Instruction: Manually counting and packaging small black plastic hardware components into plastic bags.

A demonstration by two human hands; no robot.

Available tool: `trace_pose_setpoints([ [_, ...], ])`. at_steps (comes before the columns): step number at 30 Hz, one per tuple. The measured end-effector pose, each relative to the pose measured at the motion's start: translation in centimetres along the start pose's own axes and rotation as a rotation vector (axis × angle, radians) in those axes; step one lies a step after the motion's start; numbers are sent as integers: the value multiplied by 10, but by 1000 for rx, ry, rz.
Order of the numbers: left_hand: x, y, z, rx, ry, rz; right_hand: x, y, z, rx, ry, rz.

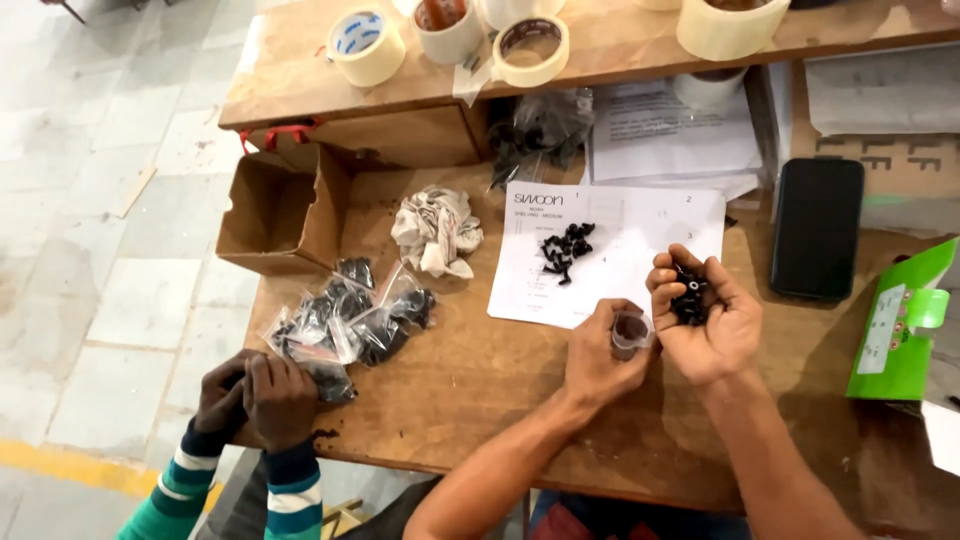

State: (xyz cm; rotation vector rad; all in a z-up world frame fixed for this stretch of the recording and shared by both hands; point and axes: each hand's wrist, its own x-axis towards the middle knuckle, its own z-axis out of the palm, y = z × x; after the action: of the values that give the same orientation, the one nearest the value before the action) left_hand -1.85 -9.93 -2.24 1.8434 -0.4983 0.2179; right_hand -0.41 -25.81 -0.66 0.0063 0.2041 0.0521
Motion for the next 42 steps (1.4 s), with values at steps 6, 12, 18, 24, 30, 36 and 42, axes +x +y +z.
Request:
trace_pose_setpoints([
  [6, -8, -5, -2, -33, -12, -36, 1, 1, -2, -51, 25, -30],
  [12, -4, 6, -6, -57, -20, -11, -1, 2, 3, -73, 50, -63],
  [18, -1, 7, -4, -46, 4, -36, -5, 3, 6, -100, 66, -86],
  [24, 7, 8, 8, 42, -2, -7, -9, -4, 10, -87, 65, -91],
  [30, 10, 2, 15, -17, 62, -94, -11, -10, 14, -79, 76, -116],
  [36, 4, 0, 4, -103, -33, -148, -15, -5, 22, -61, 64, -117],
  [42, 2, 1, 3, -112, -41, -87, -14, 0, 20, -136, 100, -142],
])
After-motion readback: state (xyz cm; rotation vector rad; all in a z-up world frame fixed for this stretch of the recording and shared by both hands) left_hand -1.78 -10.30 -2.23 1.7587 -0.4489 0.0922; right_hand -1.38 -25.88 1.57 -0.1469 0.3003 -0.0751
